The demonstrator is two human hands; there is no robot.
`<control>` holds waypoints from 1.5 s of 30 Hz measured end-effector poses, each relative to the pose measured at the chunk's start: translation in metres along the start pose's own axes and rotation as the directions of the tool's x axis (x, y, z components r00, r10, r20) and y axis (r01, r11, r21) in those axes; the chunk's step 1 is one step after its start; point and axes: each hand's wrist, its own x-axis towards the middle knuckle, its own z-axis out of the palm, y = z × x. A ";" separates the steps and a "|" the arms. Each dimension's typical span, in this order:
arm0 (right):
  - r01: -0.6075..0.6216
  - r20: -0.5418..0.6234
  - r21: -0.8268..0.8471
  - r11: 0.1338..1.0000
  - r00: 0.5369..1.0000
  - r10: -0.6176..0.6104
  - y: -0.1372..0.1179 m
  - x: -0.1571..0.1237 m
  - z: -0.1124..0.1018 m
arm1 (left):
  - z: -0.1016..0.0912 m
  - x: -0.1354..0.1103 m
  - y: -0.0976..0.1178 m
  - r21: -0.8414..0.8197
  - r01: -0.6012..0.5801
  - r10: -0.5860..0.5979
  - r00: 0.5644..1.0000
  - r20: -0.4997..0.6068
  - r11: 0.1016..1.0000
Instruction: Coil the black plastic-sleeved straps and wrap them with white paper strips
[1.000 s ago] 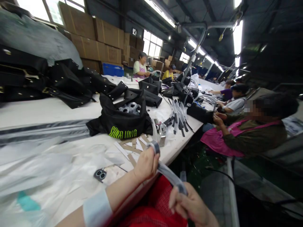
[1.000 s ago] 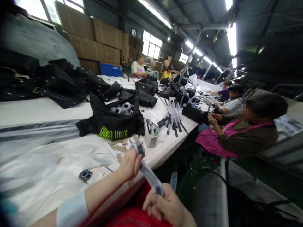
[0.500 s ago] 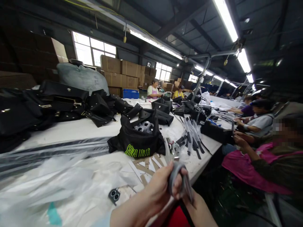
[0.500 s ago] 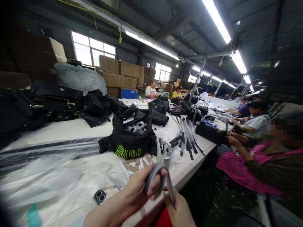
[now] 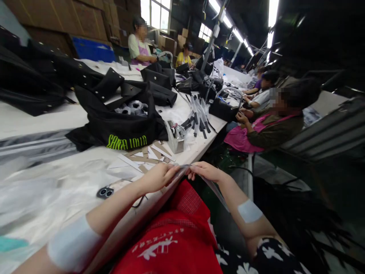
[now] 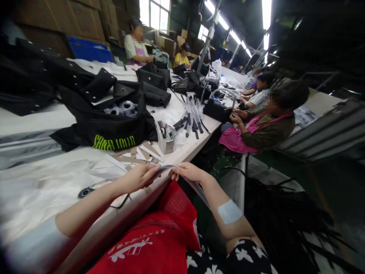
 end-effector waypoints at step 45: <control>0.063 -0.059 -0.942 0.330 0.936 -0.346 -0.046 0.034 0.030 | -0.040 0.001 -0.011 -0.081 0.135 -0.118 0.975 0.186 0.988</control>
